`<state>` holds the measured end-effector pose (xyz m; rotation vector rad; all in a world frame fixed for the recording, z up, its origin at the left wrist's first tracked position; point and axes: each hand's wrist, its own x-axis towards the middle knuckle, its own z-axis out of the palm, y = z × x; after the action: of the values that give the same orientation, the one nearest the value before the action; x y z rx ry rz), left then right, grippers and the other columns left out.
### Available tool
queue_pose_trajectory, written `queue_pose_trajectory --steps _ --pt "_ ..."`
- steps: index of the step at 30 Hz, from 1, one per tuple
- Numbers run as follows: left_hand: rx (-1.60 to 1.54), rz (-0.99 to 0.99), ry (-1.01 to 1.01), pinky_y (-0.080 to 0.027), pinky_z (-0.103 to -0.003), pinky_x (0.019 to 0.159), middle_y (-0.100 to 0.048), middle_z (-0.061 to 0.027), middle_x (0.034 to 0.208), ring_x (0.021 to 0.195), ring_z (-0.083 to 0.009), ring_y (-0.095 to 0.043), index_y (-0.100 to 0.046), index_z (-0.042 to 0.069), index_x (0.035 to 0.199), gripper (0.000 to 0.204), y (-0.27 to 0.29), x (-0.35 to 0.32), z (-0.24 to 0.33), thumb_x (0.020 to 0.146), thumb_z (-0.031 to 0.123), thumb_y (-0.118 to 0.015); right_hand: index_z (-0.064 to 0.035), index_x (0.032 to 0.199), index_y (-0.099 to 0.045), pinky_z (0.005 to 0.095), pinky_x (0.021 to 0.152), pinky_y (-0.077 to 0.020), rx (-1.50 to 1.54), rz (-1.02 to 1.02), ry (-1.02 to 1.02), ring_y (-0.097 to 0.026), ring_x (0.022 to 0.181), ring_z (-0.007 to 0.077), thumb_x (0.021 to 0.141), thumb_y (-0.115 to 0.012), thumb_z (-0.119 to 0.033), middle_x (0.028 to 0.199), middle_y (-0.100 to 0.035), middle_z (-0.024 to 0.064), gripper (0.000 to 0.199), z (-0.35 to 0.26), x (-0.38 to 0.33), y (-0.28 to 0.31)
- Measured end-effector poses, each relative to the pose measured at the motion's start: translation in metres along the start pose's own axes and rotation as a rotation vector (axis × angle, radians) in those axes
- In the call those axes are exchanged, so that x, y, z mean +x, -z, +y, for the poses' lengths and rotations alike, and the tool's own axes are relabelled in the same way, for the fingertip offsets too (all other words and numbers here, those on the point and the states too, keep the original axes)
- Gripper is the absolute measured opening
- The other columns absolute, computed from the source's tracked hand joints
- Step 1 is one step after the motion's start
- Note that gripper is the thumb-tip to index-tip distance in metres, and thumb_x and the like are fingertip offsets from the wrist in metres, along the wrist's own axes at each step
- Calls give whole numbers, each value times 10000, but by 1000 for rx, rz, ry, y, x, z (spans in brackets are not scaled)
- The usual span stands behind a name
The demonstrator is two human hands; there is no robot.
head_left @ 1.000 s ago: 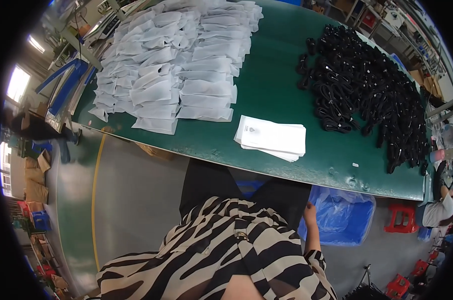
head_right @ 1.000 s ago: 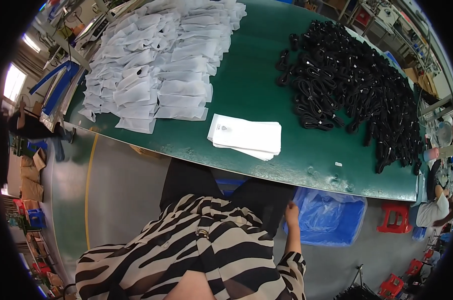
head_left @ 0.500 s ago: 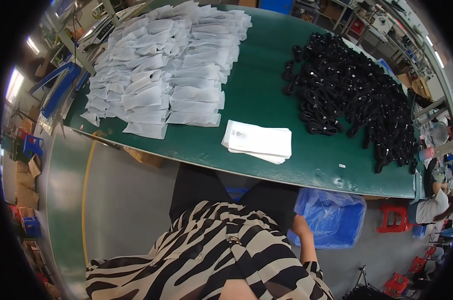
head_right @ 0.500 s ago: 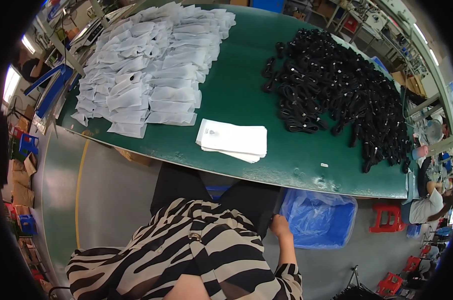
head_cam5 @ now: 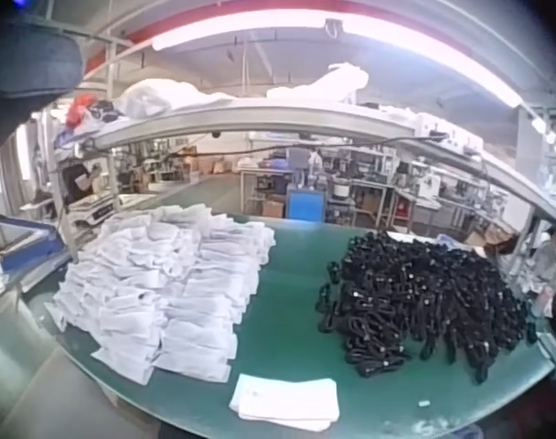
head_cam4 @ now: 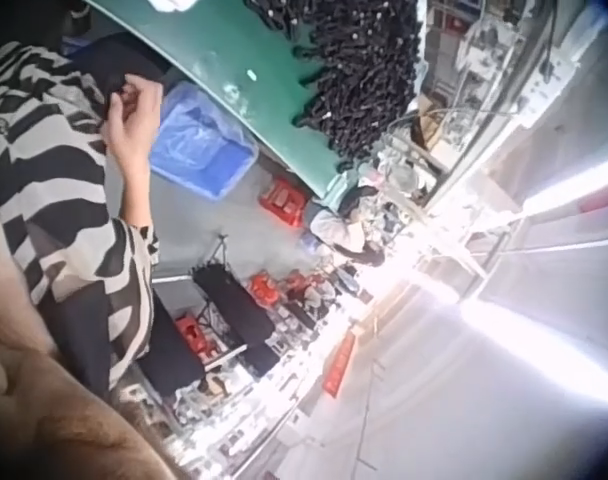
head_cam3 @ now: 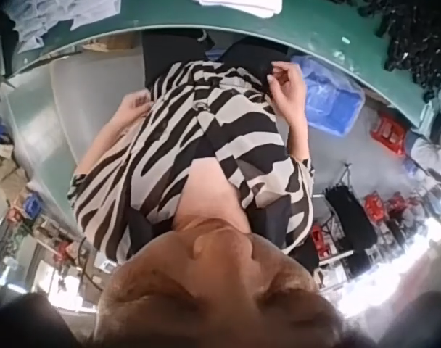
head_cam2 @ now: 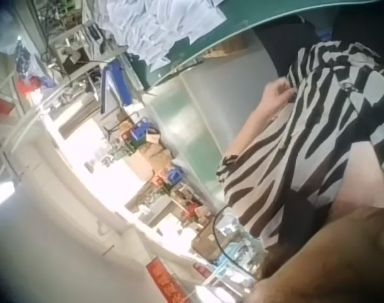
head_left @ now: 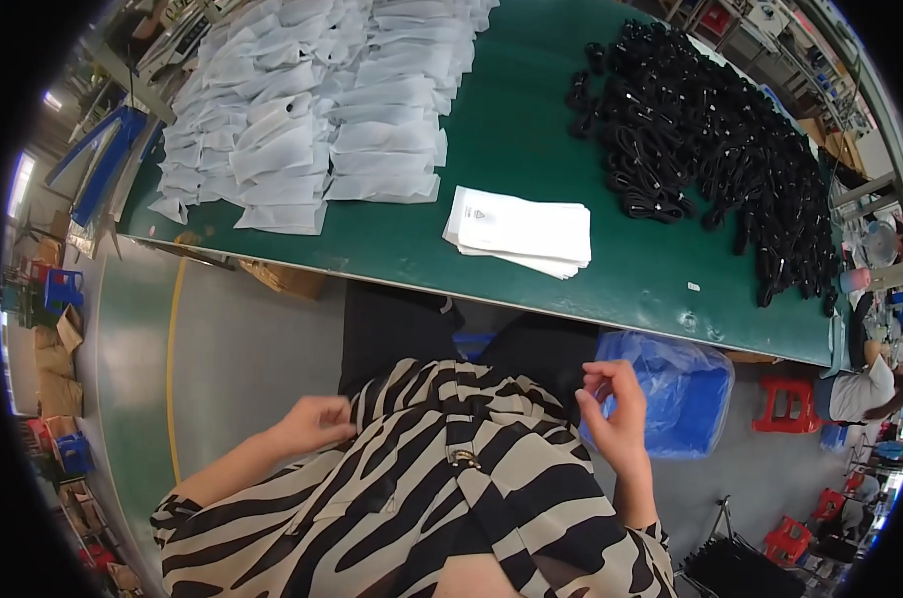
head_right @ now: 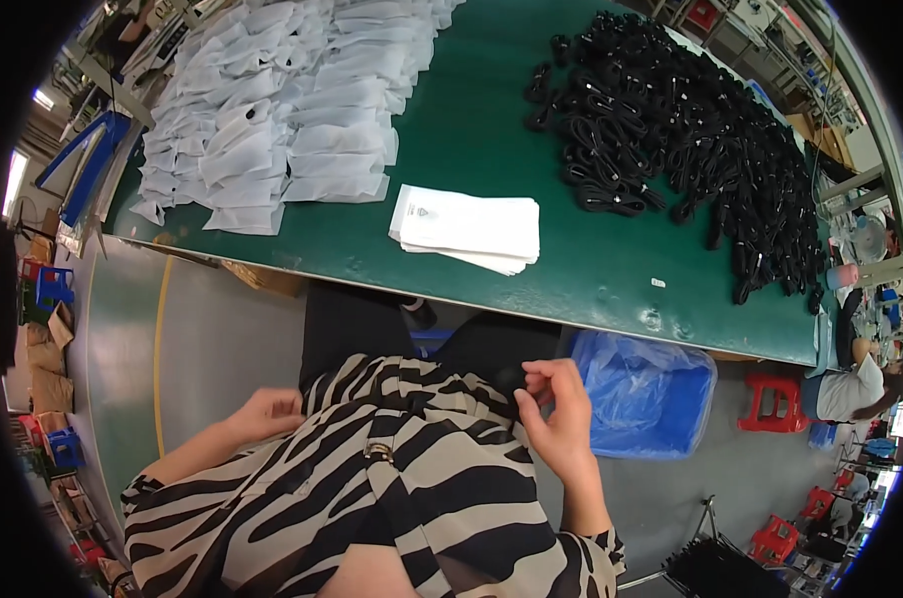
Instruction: Picking up black cables from a pile, folding them, and inserting them into white plastic sleeves.
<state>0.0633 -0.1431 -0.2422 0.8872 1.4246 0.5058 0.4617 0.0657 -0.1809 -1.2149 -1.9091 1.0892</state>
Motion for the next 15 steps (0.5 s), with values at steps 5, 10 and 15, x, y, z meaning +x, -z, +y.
queue_pose_trajectory --steps 5,10,15 --pt "360 94 -388 -496 -259 636 -643 -61 810 691 -125 -599 -707 64 1067 200 -28 48 91 870 60 -741 -22 1076 -659 312 733 -522 13 -579 37 -650 868 232 816 -692 25 1068 -633 116 266 -5 5 4" --pt "366 -113 -588 -498 -275 613 -612 -47 862 689 -153 -600 -705 76 1072 222 -42 87 129 865 119 -770 -46 1031 -658 379 722 -541 -437 -731 -195 -671 781 329 858 -703 -127 854 -670 76 196 7 -15 29" --pt "623 -357 -644 -511 -303 666 -597 -45 871 735 -175 -589 -693 71 1047 235 -64 122 154 881 222 -765 -50 993 -648 333 612 -503 -325 -615 -210 -626 625 251 901 -682 -186 689 -617 27 167 17 -37 32"
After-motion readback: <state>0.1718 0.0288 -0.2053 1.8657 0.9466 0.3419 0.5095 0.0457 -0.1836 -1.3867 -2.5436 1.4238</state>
